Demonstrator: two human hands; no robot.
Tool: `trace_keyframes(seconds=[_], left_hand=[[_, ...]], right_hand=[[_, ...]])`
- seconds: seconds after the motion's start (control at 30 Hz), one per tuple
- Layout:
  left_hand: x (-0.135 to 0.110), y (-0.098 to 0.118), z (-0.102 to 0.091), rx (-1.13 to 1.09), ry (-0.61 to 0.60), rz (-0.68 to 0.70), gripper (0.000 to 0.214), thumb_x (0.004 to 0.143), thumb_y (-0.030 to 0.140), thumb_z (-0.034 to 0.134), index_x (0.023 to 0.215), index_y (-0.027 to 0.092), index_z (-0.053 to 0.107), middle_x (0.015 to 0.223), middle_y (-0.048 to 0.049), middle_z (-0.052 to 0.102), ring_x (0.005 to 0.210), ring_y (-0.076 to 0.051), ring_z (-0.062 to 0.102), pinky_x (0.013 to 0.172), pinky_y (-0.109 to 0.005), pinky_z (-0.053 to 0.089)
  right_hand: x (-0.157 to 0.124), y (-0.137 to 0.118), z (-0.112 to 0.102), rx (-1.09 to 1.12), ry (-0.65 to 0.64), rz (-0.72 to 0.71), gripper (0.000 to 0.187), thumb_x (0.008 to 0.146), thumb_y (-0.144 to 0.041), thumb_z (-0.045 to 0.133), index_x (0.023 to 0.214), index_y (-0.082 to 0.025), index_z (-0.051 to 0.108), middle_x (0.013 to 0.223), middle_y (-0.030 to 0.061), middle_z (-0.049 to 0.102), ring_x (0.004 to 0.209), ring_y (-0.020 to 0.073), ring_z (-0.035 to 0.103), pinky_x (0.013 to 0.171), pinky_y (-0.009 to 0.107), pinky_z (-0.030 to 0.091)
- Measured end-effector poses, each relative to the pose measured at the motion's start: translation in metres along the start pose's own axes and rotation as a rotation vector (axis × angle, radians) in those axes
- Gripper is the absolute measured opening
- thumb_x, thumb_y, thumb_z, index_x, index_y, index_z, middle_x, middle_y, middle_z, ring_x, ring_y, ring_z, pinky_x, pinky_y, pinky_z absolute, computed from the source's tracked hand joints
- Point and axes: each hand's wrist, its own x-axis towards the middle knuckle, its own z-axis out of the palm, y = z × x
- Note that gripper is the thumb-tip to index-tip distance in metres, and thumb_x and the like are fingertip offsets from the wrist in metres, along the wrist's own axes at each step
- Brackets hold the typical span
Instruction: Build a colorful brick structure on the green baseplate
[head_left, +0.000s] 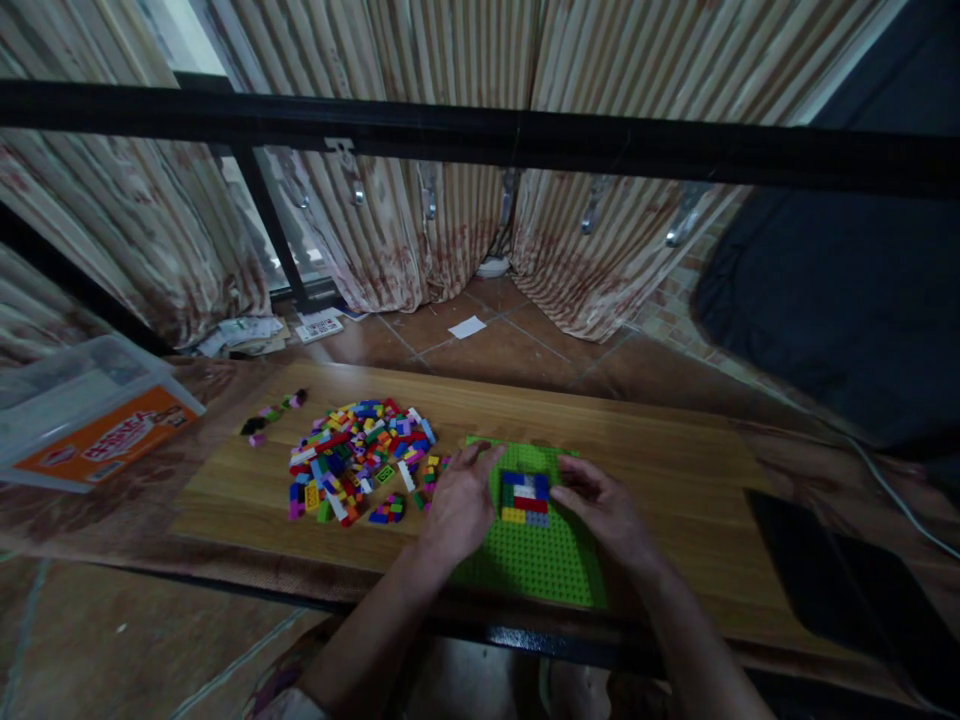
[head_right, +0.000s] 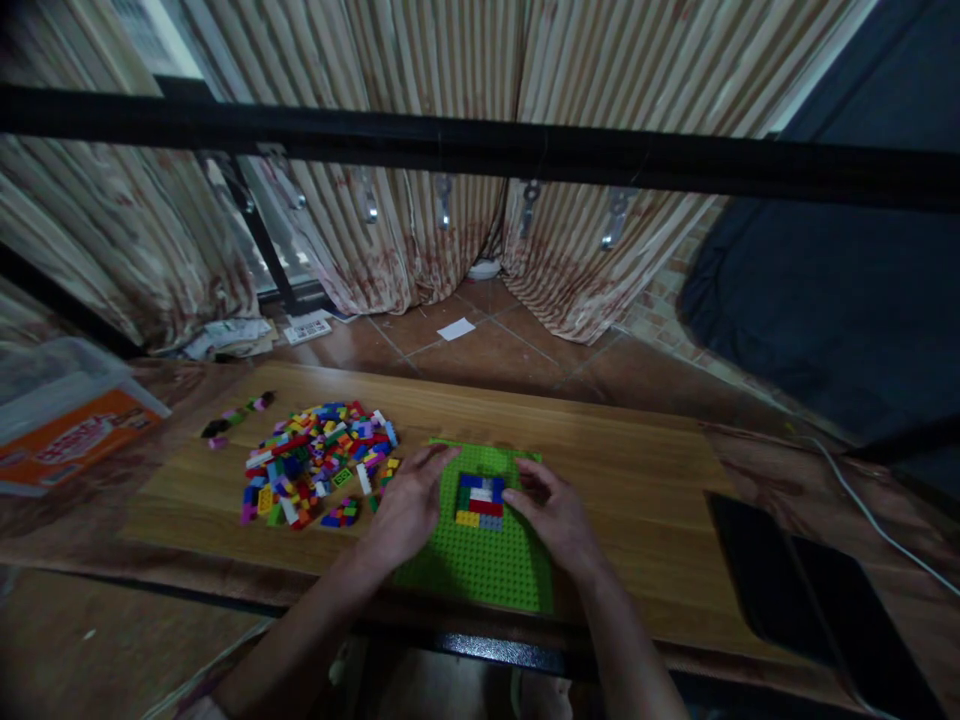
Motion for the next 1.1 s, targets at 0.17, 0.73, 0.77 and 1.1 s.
trace_keyframes(seconds=[0.17, 0.73, 0.77, 1.1], left_hand=[[0.013, -0.034, -0.046, -0.245, 0.331, -0.247, 0.038, 0.085, 0.01, 0.042, 0.113, 0.016, 0.066, 0.112, -0.0085, 0.067, 0.107, -0.019, 0.061, 0.098, -0.034, 0.045], [-0.008, -0.075, -0.132, -1.082, 0.957, -0.529, 0.036, 0.058, 0.03, 0.076, 0.089, 0.013, 0.07, 0.085, -0.0037, 0.069, 0.06, -0.006, 0.054, 0.059, -0.019, 0.042], [-0.01, -0.077, -0.136, -1.112, 0.98, -0.524, 0.034, 0.057, 0.029, 0.075, 0.088, 0.013, 0.069, 0.085, -0.0033, 0.069, 0.059, -0.006, 0.053, 0.058, -0.019, 0.041], [-0.027, -0.088, -0.16, -1.253, 1.068, -0.513, 0.025, 0.059, 0.021, 0.07, 0.082, 0.012, 0.066, 0.083, -0.0038, 0.067, 0.056, -0.004, 0.048, 0.054, -0.017, 0.038]], right_hand=[[0.002, -0.01, 0.0, 0.002, 0.252, -0.023, 0.036, 0.075, -0.048, 0.066, 0.099, -0.021, 0.069, 0.102, 0.0099, 0.072, 0.094, 0.026, 0.066, 0.087, 0.046, 0.051], [-0.043, -0.06, 0.126, -0.371, -0.206, -0.402, 0.016, 0.089, -0.033, 0.051, 0.096, -0.029, 0.065, 0.094, 0.0038, 0.069, 0.089, 0.0216, 0.064, 0.078, 0.034, 0.05], [-0.043, -0.058, 0.13, -0.398, -0.211, -0.402, 0.015, 0.089, -0.033, 0.051, 0.093, -0.029, 0.065, 0.092, 0.0037, 0.069, 0.087, 0.0217, 0.064, 0.076, 0.033, 0.049], [-0.027, -0.052, 0.163, -0.472, -0.181, -0.414, 0.014, 0.087, -0.029, 0.05, 0.084, -0.026, 0.064, 0.087, 0.003, 0.069, 0.083, 0.0213, 0.064, 0.076, 0.034, 0.047]])
